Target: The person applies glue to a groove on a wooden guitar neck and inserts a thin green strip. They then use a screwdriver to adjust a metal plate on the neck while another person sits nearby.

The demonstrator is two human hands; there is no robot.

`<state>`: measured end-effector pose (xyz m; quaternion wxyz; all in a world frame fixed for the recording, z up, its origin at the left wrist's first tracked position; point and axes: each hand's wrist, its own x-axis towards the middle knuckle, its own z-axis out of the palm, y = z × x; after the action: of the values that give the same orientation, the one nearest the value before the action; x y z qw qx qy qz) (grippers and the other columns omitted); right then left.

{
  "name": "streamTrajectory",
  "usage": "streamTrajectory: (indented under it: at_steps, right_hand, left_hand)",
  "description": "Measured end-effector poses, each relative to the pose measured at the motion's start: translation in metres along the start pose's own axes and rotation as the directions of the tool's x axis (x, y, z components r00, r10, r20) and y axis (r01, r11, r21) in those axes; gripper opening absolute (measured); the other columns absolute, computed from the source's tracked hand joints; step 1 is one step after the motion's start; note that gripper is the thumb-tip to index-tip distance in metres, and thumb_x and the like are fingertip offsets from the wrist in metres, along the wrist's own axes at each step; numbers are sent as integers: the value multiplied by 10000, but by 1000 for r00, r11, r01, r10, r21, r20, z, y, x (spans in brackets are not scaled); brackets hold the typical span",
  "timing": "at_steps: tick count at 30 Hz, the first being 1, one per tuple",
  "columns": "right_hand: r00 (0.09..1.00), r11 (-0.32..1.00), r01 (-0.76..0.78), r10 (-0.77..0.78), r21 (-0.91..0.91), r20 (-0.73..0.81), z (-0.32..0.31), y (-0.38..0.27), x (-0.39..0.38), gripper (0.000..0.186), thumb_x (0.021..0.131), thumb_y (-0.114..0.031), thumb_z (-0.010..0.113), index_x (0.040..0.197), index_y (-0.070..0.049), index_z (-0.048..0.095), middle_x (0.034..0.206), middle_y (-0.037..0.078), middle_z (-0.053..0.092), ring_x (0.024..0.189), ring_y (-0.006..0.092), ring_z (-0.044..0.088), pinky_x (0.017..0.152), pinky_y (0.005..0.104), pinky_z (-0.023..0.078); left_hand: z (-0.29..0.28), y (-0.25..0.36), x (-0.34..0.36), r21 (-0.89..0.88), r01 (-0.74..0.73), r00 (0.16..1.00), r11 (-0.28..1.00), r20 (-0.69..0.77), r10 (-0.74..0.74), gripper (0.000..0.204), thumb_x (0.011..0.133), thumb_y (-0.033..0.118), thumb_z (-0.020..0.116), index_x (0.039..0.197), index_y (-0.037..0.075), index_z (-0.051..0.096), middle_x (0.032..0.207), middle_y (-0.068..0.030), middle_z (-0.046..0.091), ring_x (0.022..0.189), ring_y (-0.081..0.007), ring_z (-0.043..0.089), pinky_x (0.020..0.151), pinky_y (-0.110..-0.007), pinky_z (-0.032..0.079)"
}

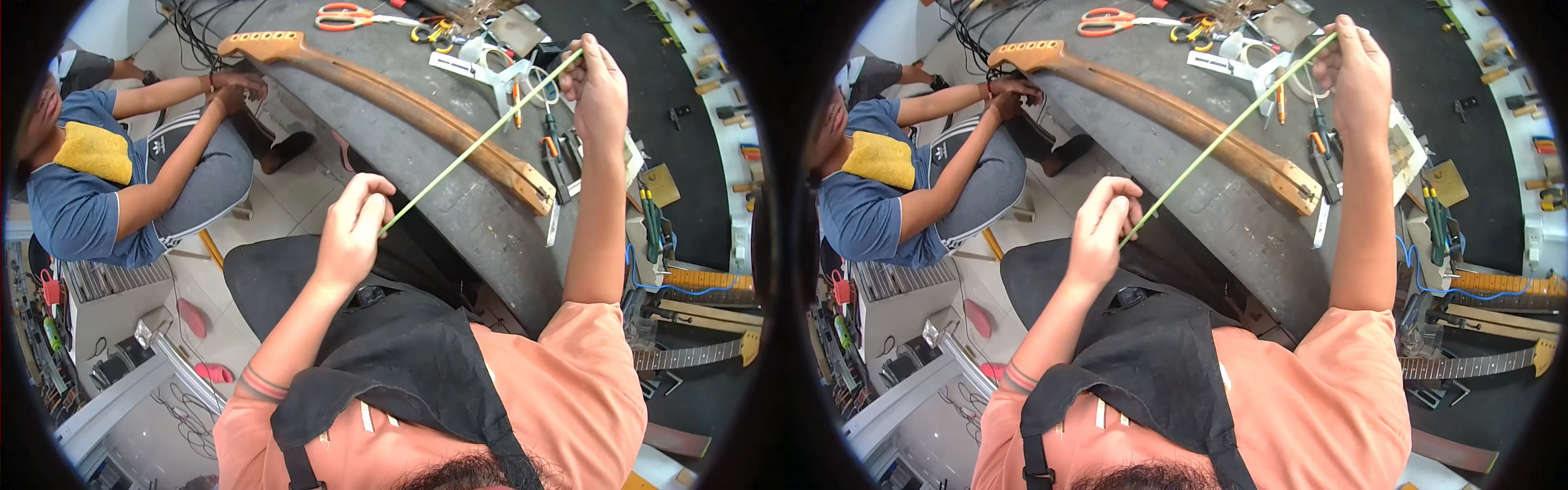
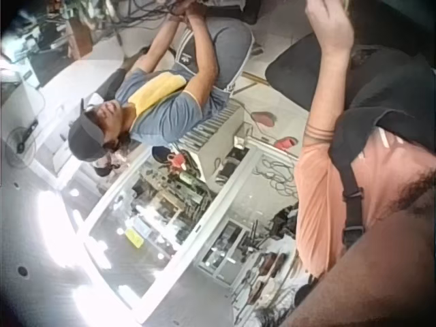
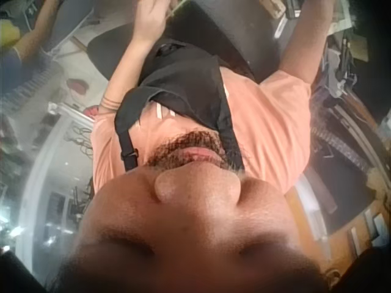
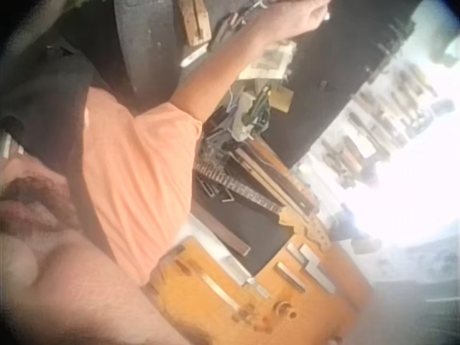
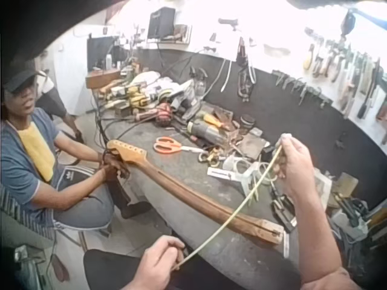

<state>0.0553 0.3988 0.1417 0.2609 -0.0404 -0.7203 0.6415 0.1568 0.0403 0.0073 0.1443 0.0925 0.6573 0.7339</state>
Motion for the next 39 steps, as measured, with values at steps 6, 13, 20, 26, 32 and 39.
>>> streamTrajectory:
  at_steps: [6, 13, 20, 26, 32, 39]
  right_hand:
    - [990, 991, -131, 130, 17, 46, 2, -16, 4, 357, 1083, -335, 710, 1126, 18, 683, 882, 93, 719, 666, 125, 662, 559, 248, 486]
    - [929, 942, -335, 327, 20, 173, 5, -16, 0, 421, 1052, -384, 732, 1153, 17, 649, 990, 131, 742, 726, 125, 673, 618, 240, 517]
    - [897, 925, -375, 378, -56, 228, 10, -10, -12, 478, 1073, -459, 653, 1167, 9, 636, 1029, 131, 741, 722, 135, 672, 651, 268, 531]
    - [860, 904, -414, 427, -107, 280, 13, -5, -10, 458, 1095, -471, 619, 1162, -19, 645, 979, 90, 715, 690, 123, 629, 632, 251, 501]
    - [801, 900, -436, 401, -27, 444, -1, 9, -12, 334, 1103, -389, 675, 1119, -56, 653, 901, 9, 625, 697, 74, 534, 602, 216, 409]
    - [786, 897, -428, 309, 110, 535, -12, 4, -46, 332, 1136, -235, 616, 1331, 28, 672, 993, 19, 650, 820, 80, 571, 692, 215, 440]
  left_hand:
    - [-42, 32, -5, -250, 259, 947, 933, 254, -195, 320, 1104, 256, 570, 1307, 20, 641, 958, -82, 684, 766, -134, 652, 633, -258, 528]
    - [-87, 56, -9, -262, 370, 907, 891, 308, -286, 276, 1089, 257, 585, 1160, 6, 672, 776, -55, 643, 534, -114, 539, 466, -237, 403]
    - [-115, 64, -13, -112, 345, 902, 932, 314, -296, 164, 1054, 147, 632, 1104, 6, 700, 712, -8, 603, 491, -56, 477, 451, -203, 380]
    - [-123, 63, -14, -19, 273, 932, 962, 253, -259, 149, 1038, 103, 616, 1100, 12, 717, 714, 46, 557, 524, -10, 413, 479, -187, 331]
    - [-132, 48, -17, 27, 193, 962, 981, 192, -195, 163, 1031, 155, 663, 1101, 20, 719, 738, 54, 555, 584, -4, 442, 514, -183, 337]
    - [-173, 73, -4, 258, 121, 955, 959, 233, -183, 313, 951, 207, 718, 1195, 12, 732, 865, -16, 692, 691, -51, 600, 604, -202, 454]
